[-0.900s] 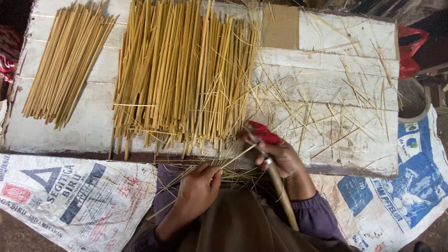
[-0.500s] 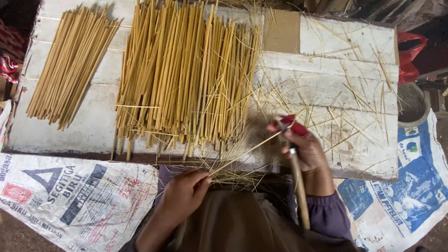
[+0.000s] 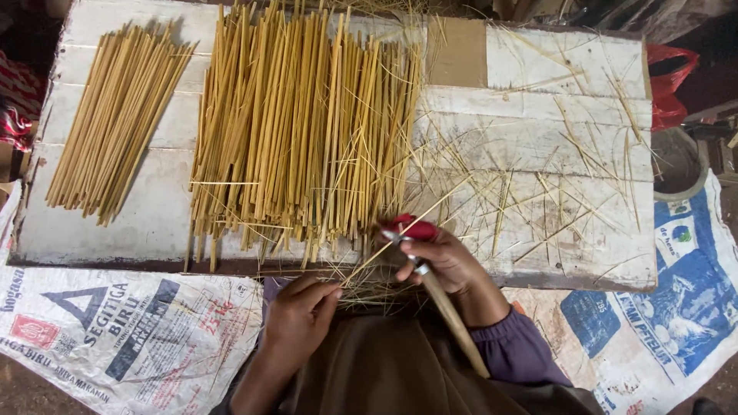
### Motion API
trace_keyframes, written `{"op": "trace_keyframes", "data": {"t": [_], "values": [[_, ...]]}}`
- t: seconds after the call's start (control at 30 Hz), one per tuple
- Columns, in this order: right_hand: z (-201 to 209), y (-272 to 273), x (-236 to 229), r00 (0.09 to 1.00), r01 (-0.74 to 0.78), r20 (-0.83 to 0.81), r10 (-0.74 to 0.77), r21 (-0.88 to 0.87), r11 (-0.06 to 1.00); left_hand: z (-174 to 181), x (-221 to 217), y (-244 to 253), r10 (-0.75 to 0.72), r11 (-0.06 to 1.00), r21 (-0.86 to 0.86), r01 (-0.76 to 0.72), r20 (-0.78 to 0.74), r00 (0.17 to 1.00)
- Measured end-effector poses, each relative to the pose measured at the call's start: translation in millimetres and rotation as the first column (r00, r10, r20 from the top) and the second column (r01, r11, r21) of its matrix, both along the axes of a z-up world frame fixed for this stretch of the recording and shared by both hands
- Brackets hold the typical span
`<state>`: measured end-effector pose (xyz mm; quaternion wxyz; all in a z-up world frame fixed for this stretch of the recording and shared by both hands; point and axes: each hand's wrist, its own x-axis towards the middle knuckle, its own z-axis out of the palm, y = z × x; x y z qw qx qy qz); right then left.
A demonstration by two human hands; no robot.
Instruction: Stripping the outer layer from long thin sticks using a handheld knife
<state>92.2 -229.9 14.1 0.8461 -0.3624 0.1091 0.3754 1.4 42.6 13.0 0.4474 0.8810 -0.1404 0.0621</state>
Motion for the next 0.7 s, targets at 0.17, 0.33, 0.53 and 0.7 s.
{"op": "trace_keyframes", "data": {"t": [0.17, 0.33, 0.53, 0.7], "values": [[-2.6, -57.7, 17.4, 0.983, 0.180, 0.003, -0.181, -0.115, 0.977, 13.9, -22.7, 39.8, 0.041, 0.999, -0.005, -0.043, -0.211, 0.977], [-33.8, -125.6, 54.1, 0.884, 0.467, 0.065, -0.463, -0.089, 0.880, 22.2, -24.2, 65.2, 0.179, 0.978, -0.041, -0.204, -0.333, 0.926], [7.5, -4.5, 92.6, 0.956, 0.210, 0.236, -0.173, -0.144, 0.967, 15.7, 16.5, 123.1, 0.597, 0.802, -0.023, -0.597, 0.042, 0.801], [31.5, 112.6, 128.6, 0.950, -0.006, 0.309, 0.042, -0.117, 0.993, -78.7, 66.9, 221.3, 0.693, 0.576, 0.127, -0.808, 0.448, 0.565]]}}
